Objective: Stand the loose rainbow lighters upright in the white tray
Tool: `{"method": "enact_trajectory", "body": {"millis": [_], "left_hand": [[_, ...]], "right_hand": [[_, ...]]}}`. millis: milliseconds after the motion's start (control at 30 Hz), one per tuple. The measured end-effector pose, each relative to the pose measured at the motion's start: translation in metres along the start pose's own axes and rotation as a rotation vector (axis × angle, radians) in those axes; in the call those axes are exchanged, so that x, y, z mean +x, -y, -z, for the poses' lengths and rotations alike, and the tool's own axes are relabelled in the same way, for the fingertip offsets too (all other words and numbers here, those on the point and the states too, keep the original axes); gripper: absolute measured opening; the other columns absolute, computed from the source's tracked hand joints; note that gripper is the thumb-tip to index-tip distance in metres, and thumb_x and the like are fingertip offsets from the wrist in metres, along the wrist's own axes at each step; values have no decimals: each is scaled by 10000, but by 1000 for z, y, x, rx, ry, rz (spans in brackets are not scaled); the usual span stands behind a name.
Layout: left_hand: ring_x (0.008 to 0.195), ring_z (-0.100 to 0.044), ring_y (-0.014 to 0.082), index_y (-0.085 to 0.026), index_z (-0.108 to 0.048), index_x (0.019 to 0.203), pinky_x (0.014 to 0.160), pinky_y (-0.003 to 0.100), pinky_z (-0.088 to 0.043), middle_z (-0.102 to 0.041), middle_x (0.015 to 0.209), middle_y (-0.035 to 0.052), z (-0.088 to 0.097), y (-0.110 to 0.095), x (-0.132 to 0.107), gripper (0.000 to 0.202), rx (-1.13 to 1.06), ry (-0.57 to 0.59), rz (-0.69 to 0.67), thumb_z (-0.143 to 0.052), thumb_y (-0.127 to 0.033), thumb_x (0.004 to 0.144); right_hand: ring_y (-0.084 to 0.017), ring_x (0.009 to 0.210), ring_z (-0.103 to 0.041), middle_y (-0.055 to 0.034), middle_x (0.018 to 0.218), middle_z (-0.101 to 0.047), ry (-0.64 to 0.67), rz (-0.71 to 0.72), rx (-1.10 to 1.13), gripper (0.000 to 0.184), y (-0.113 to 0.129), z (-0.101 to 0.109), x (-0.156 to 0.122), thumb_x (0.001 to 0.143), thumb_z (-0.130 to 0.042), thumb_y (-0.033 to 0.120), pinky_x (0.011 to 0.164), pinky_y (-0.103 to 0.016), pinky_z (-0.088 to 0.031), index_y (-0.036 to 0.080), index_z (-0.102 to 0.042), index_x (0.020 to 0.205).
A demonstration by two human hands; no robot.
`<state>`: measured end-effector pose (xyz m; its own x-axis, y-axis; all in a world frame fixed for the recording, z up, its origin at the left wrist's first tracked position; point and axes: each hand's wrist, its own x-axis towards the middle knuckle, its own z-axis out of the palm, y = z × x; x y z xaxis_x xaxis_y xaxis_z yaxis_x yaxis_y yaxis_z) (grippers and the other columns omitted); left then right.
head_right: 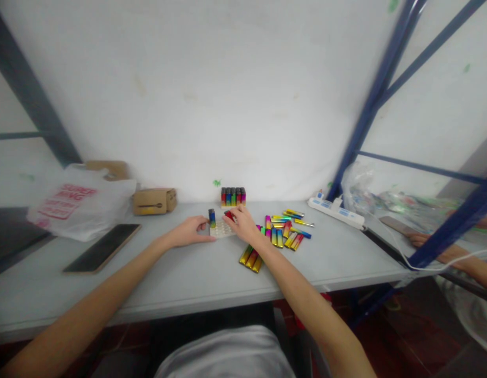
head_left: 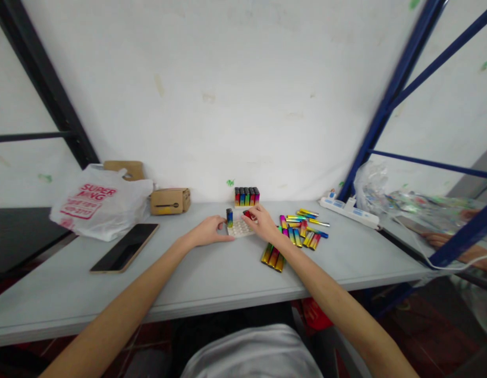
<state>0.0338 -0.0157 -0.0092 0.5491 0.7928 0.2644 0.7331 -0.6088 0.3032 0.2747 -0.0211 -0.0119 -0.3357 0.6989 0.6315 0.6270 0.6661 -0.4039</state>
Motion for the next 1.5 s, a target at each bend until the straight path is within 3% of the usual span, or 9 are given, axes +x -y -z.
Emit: {"method": "enact_trajectory", "body": {"millis": [167,333,567,833,1000,1100,1200,1333,1500], "left_hand": [[698,-537,202,-168,-633,822,631,295,-376,-606,781,36,-6,-5,2,613,0,-27,-23,-648,-765,685],[704,-534,199,-165,-642,856,642,294,-382,-596,786,38,-14,-9,5,608,0,-43,-24,-642,-755,706],[691,-529,197,-164,-656,869,630,296,-379,-597,774,35,-14,-14,6,600,-4,-51,-4,-652,-739,696],[685,-552,200,-161,-659,858,630,299,-405,-626,771,41,-16,-13,7,577,10,-67,-20,-661,-716,696],[704,-564,203,-169,-662,860,636,295,-412,-633,778,39,-16,-11,7,546,-9,-73,-35,-677,-691,701],[683,-558,202,-173,-635,796,620,296,-403,-622,751,38,-15,-13,7,528,-5,-68,-28,-683,-689,694],[680,-557,202,-175,-631,785,621,296,-397,-612,738,35,-13,-14,7,531,-10,-56,-35,-666,-698,707],[695,-561,206,-164,-674,860,638,300,-401,-621,764,37,-13,-12,7,562,-23,-54,-29,-662,-704,706],[717,-574,216,-157,-704,917,656,304,-420,-637,800,45,-10,-6,7,606,-23,-38,-8,-673,-713,678]], "right_hand": [[-137,622,-488,5,672,-567,89,-74,-26,366,8,-4,1,1000,-483,461,628,-253,-340,182,-563,777],[-124,588,-505,5,654,-603,124,-86,26,360,15,-6,1,997,-502,447,589,-242,-305,173,-573,774],[-142,666,-593,-36,742,-679,179,-116,-29,324,15,-12,1,1007,-507,426,627,-236,-350,161,-594,841],[-231,905,-676,-160,1002,-706,273,-127,-264,346,21,-15,4,1061,-360,415,749,-288,-455,116,-523,1120],[-253,895,-692,-151,1001,-713,369,-28,-328,376,30,-5,4,1057,-339,445,748,-311,-481,132,-516,1167],[-275,890,-700,-160,992,-720,353,-56,-420,434,35,-7,3,1050,-324,479,758,-333,-480,130,-533,1201],[-277,903,-700,-176,1003,-724,367,-72,-485,471,36,-12,2,1044,-329,497,792,-335,-466,131,-618,1112],[-237,876,-689,-130,948,-730,379,-9,-406,503,28,-5,3,1036,-338,535,772,-296,-439,157,-666,992],[-197,944,-654,-114,993,-715,204,-115,-422,489,-14,31,6,1070,-264,445,847,-270,-419,162,-659,1020]]}}
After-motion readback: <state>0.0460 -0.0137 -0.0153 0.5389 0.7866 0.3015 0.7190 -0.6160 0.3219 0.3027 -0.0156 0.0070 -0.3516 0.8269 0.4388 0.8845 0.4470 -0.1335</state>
